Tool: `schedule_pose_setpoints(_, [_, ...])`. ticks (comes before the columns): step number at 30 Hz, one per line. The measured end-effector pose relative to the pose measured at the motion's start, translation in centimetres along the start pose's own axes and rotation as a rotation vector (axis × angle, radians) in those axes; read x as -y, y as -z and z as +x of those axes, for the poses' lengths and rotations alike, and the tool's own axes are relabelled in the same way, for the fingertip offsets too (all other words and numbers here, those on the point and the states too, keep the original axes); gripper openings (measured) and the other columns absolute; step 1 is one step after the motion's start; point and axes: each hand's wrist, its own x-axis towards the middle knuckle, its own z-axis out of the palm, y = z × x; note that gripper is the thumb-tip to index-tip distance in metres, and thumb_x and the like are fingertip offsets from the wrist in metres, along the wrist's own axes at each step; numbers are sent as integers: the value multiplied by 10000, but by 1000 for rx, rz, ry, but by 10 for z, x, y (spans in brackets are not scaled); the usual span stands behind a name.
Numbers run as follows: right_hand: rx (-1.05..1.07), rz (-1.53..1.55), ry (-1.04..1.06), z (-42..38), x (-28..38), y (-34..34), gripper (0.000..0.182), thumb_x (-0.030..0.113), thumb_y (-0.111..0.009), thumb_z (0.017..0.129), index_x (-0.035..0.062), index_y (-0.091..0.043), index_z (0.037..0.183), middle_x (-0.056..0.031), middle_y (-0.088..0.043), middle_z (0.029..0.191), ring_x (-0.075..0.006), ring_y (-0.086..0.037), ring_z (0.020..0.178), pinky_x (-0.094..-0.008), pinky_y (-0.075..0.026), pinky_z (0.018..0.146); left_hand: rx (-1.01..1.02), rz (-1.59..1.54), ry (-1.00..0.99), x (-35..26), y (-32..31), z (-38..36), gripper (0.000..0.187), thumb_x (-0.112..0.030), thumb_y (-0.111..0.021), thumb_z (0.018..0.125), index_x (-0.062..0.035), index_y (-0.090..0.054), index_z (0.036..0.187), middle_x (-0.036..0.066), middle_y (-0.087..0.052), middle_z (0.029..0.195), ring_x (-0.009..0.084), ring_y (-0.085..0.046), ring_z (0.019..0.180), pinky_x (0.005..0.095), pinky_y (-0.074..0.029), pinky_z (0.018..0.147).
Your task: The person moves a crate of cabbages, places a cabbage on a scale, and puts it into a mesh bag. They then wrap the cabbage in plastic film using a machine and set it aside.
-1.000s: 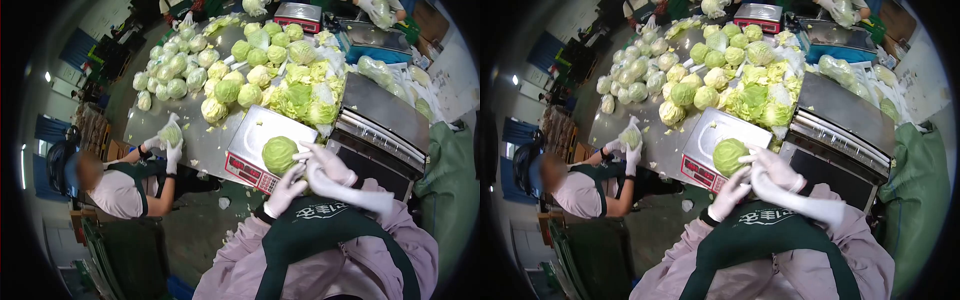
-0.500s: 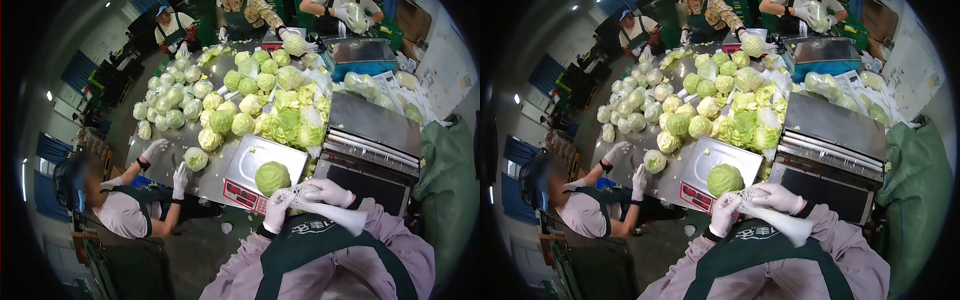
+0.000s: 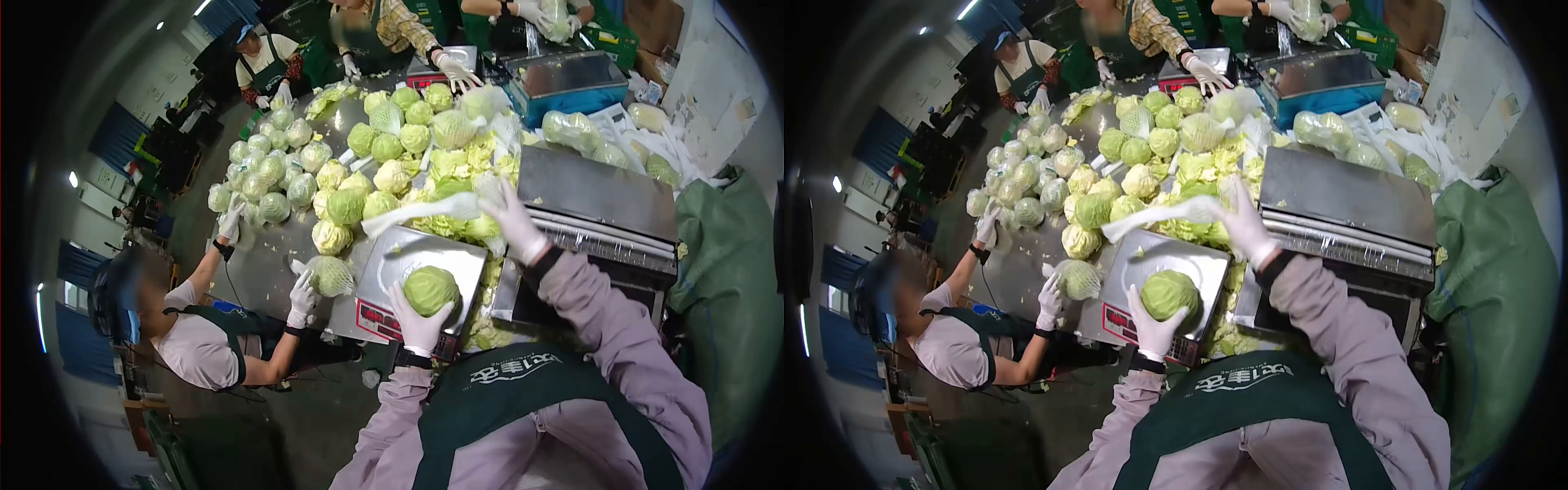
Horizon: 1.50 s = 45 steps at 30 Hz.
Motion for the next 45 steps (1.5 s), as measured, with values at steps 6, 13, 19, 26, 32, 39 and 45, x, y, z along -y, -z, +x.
schedule_pose_setpoints(6, [446, -223, -186, -100, -53, 14, 397, 265, -595, 885, 9, -560, 1186, -139, -653, 1049, -207, -615, 959, -308, -465, 848, 24, -280, 106, 27, -17, 8, 1085, -189, -856, 596, 42, -166, 1400, 198, -388, 1322, 273, -445, 1189, 351, -377, 999])
schedule_pose_setpoints(13, [640, -232, -242, -156, -30, 46, 369, 283, -571, 903, 32, -582, 1174, -127, -647, 1055, -167, -608, 959, -280, -466, 846, 127, -837, 241, 68, -10, 34, 743, -76, -736, 735, -9, -311, 1340, 132, -486, 1228, 223, -511, 1101, 350, -412, 959])
schedule_pose_setpoints(19, [236, -41, -9, -137, 28, 104, 669, 232, -625, 890, -21, -263, 1394, -151, -532, 1219, -168, -584, 968, -272, -476, 819, 605, -853, -23, -79, -24, 48, 835, -67, -738, 683, -27, -272, 1375, 152, -464, 1265, 248, -494, 1149, 378, -416, 978])
schedule_pose_setpoints(26, [118, -59, -16, -100, 71, 222, 776, 184, -743, 774, -12, -278, 1364, -129, -457, 1281, -174, -442, 1181, -316, -358, 1015, 982, -784, -106, -232, -133, 57, 948, -129, -830, 638, -27, -249, 1380, 196, -400, 1317, 268, -477, 1165, 381, -419, 972])
schedule_pose_setpoints(32, [-159, -164, 19, -54, 32, 307, 696, 224, -780, 735, -16, -405, 1271, -111, -540, 1176, -172, -511, 1083, -319, -413, 953, 900, -716, -504, -279, -274, 88, 760, -182, -792, 704, -5, -379, 1317, 161, -460, 1260, 237, -462, 1168, 342, -383, 996])
schedule_pose_setpoints(39, [-205, -545, -210, -55, 34, 334, 718, 456, -682, 758, 18, -450, 1278, -219, -582, 1146, -336, -562, 1073, -360, -431, 927, 1089, -751, -231, -272, -325, 96, 613, -228, -649, 862, -66, -354, 1375, 140, -470, 1299, 203, -470, 1171, 316, -368, 997])
schedule_pose_setpoints(45, [-81, -430, -223, -47, 35, 350, 685, 387, -685, 772, 22, -441, 1297, -215, -568, 1165, -315, -560, 1075, -351, -431, 930, 1177, -703, -50, -273, -310, 99, 716, -256, -642, 870, -93, -243, 1442, 151, -410, 1362, 208, -383, 1260, 319, -338, 1025])
